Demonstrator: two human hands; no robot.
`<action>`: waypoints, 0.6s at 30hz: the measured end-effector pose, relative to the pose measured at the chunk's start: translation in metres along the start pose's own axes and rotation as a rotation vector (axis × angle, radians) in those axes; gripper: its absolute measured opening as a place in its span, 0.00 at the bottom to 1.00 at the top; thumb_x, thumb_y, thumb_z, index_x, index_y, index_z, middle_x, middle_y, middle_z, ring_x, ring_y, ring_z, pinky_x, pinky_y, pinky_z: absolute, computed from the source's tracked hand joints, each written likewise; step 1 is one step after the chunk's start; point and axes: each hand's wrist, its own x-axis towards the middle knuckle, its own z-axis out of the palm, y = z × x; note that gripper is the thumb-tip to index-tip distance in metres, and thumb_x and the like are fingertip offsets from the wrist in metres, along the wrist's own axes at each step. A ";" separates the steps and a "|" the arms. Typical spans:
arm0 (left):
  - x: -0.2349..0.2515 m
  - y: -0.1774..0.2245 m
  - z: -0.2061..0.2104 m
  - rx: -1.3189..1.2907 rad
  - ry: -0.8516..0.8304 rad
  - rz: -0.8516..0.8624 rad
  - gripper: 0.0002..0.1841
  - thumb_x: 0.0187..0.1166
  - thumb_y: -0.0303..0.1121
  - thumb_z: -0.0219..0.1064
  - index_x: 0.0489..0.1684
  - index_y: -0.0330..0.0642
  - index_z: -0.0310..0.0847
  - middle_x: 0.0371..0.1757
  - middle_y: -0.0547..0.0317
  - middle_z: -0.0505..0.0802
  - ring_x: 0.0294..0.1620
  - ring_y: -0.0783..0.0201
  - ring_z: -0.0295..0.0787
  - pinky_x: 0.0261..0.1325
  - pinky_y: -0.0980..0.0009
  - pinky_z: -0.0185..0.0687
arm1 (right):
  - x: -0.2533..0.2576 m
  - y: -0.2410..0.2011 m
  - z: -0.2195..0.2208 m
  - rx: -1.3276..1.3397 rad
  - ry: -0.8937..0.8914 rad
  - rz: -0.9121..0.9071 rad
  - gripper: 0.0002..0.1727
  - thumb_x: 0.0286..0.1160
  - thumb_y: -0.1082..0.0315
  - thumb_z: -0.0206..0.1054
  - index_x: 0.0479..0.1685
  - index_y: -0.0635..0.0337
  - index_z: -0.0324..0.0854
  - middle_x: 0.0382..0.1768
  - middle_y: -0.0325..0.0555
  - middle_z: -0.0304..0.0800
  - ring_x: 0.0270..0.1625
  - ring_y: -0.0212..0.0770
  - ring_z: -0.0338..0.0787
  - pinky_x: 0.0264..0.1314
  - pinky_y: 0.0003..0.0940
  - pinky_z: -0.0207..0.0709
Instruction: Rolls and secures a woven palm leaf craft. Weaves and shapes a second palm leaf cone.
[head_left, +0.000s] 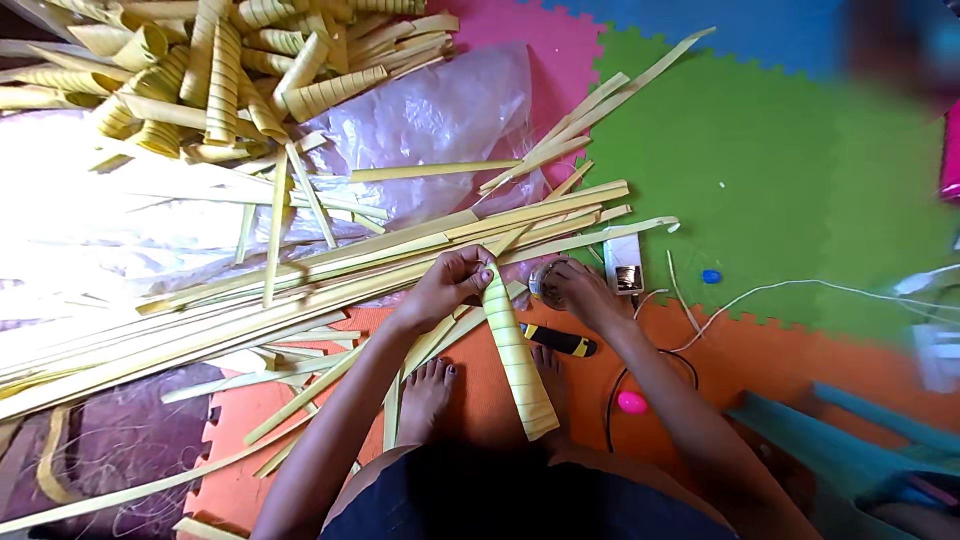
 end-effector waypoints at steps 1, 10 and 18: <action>0.000 0.001 0.001 -0.005 0.004 0.002 0.06 0.88 0.22 0.55 0.47 0.41 0.78 0.31 0.61 0.90 0.32 0.70 0.91 0.39 0.73 0.91 | -0.002 0.000 -0.001 0.056 0.057 0.002 0.10 0.68 0.87 0.69 0.43 0.69 0.89 0.50 0.59 0.90 0.60 0.60 0.89 0.65 0.58 0.82; 0.000 0.017 0.031 0.191 -0.088 0.368 0.06 0.84 0.21 0.56 0.49 0.38 0.76 0.39 0.59 0.90 0.36 0.73 0.89 0.40 0.78 0.86 | -0.027 -0.075 -0.070 0.428 0.585 0.026 0.10 0.75 0.79 0.66 0.48 0.64 0.92 0.49 0.48 0.90 0.49 0.33 0.90 0.51 0.26 0.86; 0.005 0.043 0.059 0.218 -0.159 0.484 0.03 0.83 0.21 0.59 0.45 0.34 0.78 0.42 0.55 0.91 0.40 0.71 0.89 0.41 0.78 0.85 | -0.043 -0.090 -0.094 0.274 0.836 0.075 0.05 0.74 0.77 0.70 0.41 0.64 0.91 0.43 0.47 0.94 0.48 0.34 0.92 0.51 0.26 0.85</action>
